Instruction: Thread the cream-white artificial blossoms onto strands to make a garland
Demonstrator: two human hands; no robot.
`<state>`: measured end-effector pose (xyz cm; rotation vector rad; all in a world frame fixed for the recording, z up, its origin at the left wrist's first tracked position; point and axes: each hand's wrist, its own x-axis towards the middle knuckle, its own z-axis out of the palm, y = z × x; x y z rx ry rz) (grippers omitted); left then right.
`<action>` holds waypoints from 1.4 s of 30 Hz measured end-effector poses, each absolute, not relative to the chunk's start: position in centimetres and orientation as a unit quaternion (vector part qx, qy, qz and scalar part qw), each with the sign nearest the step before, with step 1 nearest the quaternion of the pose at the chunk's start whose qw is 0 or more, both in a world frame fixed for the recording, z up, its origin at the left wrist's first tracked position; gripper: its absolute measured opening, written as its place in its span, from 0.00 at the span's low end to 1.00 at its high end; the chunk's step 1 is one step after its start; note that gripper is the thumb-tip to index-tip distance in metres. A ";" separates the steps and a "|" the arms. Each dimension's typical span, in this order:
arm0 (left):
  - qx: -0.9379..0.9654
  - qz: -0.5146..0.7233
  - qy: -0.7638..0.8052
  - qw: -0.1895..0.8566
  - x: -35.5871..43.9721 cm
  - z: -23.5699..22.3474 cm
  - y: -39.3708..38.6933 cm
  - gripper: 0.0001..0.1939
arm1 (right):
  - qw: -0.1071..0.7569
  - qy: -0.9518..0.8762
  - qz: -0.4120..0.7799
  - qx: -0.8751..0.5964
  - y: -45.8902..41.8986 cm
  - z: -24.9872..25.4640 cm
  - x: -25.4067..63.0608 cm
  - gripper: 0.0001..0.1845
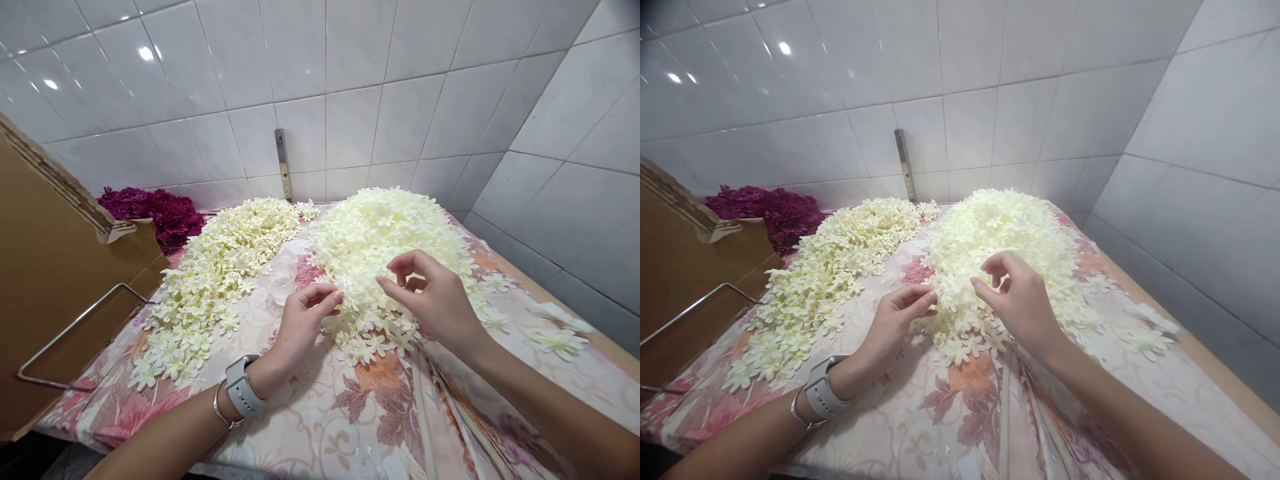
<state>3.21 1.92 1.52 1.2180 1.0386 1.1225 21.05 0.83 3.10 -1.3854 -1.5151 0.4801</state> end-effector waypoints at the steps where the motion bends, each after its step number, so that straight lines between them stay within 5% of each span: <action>1: 0.526 0.474 0.442 0.550 3.2 1.5 1.9 0.06 | 0.495 -0.636 0.181 -0.563 0.8 3.1 21.0 0.09; 6: 0.617 0.459 0.427 0.477 3.0 1.3 1.7 0.06 | 0.384 -0.720 0.318 -0.482 0.0 2.7 19.8 0.09; 18: 0.653 0.443 0.415 0.454 2.9 1.7 1.3 0.07 | 0.419 -0.640 0.432 -0.477 -0.1 2.4 19.7 0.14; 29: 0.578 0.444 0.416 0.544 3.0 2.1 1.6 0.05 | 0.406 -0.626 0.453 -0.488 0.4 2.9 20.0 0.15; 37: 0.628 0.471 0.450 0.426 2.5 1.6 2.5 0.04 | 0.465 -0.587 0.353 -0.561 1.1 3.7 21.5 0.18; 42: 0.691 0.441 0.418 0.392 2.7 1.7 2.0 0.07 | 0.434 -0.629 0.411 -0.497 0.5 2.8 20.3 0.16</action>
